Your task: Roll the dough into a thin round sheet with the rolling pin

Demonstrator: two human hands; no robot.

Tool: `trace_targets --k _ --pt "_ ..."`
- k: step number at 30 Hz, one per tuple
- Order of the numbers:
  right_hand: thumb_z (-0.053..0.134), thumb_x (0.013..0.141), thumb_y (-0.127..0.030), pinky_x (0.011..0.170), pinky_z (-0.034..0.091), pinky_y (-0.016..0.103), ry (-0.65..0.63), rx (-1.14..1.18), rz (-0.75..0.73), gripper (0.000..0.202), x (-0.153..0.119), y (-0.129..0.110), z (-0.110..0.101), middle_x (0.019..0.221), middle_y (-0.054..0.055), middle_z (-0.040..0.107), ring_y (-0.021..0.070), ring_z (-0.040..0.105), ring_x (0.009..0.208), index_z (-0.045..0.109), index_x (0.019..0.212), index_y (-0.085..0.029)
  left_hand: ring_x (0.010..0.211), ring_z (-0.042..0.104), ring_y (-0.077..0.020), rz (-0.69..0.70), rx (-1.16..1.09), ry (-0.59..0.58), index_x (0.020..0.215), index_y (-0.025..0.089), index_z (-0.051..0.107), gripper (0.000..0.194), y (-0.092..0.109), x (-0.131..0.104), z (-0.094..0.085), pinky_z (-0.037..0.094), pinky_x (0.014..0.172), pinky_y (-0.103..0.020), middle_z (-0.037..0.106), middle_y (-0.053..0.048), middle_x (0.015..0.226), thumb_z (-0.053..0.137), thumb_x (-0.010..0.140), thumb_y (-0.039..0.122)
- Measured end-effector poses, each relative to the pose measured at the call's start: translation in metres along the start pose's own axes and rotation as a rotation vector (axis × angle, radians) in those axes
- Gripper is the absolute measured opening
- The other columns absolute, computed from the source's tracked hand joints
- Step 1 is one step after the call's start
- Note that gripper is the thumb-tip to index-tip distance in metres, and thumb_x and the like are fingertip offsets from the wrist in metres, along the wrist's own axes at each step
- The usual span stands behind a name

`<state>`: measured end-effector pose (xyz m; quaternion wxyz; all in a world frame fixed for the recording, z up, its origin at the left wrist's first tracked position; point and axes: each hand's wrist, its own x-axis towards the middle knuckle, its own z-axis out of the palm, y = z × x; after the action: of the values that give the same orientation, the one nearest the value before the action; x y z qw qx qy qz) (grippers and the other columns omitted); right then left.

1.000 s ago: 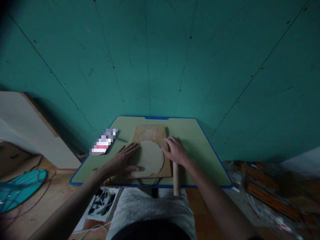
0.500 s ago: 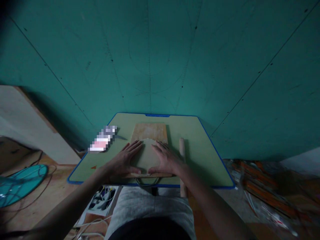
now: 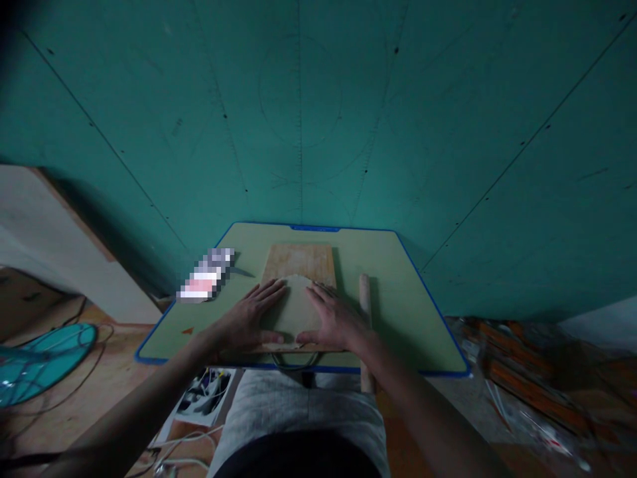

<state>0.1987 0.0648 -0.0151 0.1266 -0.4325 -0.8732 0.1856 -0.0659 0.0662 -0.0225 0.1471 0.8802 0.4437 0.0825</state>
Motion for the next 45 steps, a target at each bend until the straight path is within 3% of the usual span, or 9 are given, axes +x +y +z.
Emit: trace_targets --k 9,19,26,35,45 --pt "0.075 0.073 -0.072 0.121 0.033 0.053 -0.006 -0.064 0.004 0.110 -0.001 0.001 0.001 0.160 0.024 0.037 0.0372 0.035 0.149 0.038 0.155 -0.007 0.155 0.022 -0.0324 -0.004 0.027 0.013 0.160 0.019 0.025 0.108 0.006 -0.003 -0.003 0.022 0.124 -0.053 0.026 -0.017 0.166 0.056 0.078 0.084" --pt "0.071 0.076 -0.073 0.120 0.035 0.052 0.018 -0.057 -0.016 0.104 -0.001 0.002 0.001 0.158 0.021 0.042 0.0360 0.039 0.146 0.040 0.155 -0.012 0.155 0.022 -0.0345 -0.033 0.075 -0.041 0.159 0.018 0.028 0.106 0.011 -0.003 -0.009 0.017 0.124 -0.056 0.026 -0.017 0.166 0.052 0.080 0.084" --pt "0.070 0.071 -0.079 0.125 0.024 0.053 -0.091 -0.095 -0.083 0.121 0.017 0.003 0.001 0.164 0.026 0.027 0.0376 0.025 0.153 0.030 0.158 -0.004 0.154 0.022 -0.0360 0.100 0.100 -0.054 0.161 0.010 0.019 0.129 0.002 0.014 -0.007 0.016 0.125 -0.051 0.023 -0.024 0.165 0.053 0.068 0.093" --pt "0.068 0.075 -0.077 0.123 0.030 0.052 0.016 -0.055 -0.119 0.110 0.014 -0.001 0.004 0.161 0.023 0.036 0.0359 0.034 0.150 0.037 0.156 -0.009 0.153 0.026 -0.0341 0.133 0.052 0.007 0.160 0.014 0.023 0.112 0.007 0.011 -0.006 0.019 0.125 -0.051 0.027 -0.021 0.165 0.051 0.079 0.085" --pt "0.061 0.081 -0.078 0.122 0.032 0.050 0.007 -0.089 -0.136 0.103 0.013 -0.003 0.002 0.158 0.024 0.041 0.0346 0.037 0.148 0.044 0.151 -0.005 0.153 0.028 -0.0321 0.135 0.081 0.030 0.158 0.011 0.028 0.100 0.011 0.008 -0.005 0.019 0.125 -0.049 0.029 -0.020 0.164 0.051 0.086 0.077"
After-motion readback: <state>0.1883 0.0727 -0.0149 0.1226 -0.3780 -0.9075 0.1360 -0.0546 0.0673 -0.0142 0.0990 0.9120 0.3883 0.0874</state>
